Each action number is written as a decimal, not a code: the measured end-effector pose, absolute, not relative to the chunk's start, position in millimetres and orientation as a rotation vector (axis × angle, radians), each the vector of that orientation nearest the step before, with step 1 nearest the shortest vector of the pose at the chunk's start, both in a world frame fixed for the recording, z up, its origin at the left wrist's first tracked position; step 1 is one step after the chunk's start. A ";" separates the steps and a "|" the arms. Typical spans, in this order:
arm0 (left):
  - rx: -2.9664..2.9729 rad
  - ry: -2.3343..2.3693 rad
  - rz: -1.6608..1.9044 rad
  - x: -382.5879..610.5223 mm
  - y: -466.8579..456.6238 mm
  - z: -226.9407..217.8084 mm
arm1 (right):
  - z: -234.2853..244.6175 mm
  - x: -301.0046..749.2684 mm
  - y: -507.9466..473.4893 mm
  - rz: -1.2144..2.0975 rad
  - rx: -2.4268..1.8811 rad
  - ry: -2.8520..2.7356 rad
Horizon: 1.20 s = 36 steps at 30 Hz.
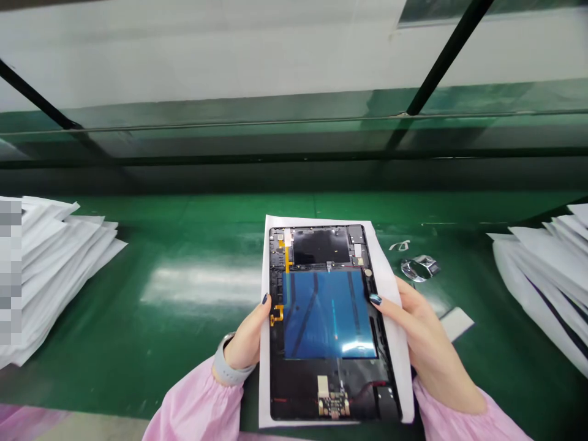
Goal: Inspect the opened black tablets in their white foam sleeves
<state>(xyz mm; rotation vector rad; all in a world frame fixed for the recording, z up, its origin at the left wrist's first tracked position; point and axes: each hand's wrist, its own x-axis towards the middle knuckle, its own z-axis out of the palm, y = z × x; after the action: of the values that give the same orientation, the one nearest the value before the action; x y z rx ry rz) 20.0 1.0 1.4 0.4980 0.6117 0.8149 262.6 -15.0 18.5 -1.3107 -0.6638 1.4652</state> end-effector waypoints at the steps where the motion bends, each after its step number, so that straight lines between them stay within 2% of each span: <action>1: 0.537 0.623 0.831 18.9 1.4 1.0 | 20.7 261.7 -15.3 1.450 -1.317 -0.647; 12: 0.886 0.810 0.975 7.2 6.1 -16.3 | 27.3 256.6 -17.8 1.386 -1.289 -0.605; 20: 1.079 0.982 1.043 13.3 8.0 -5.6 | 21.8 259.1 -19.7 1.315 -1.283 -0.734; 36: 1.293 0.904 1.054 4.1 3.9 -5.7 | 11.1 264.5 -22.6 1.307 -1.239 -0.779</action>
<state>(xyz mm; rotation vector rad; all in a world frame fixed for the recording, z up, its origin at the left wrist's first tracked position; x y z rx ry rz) 4.1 3.9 -5.7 1.2930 0.9035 1.0536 264.5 -22.6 11.1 -1.2395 -0.7794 1.3073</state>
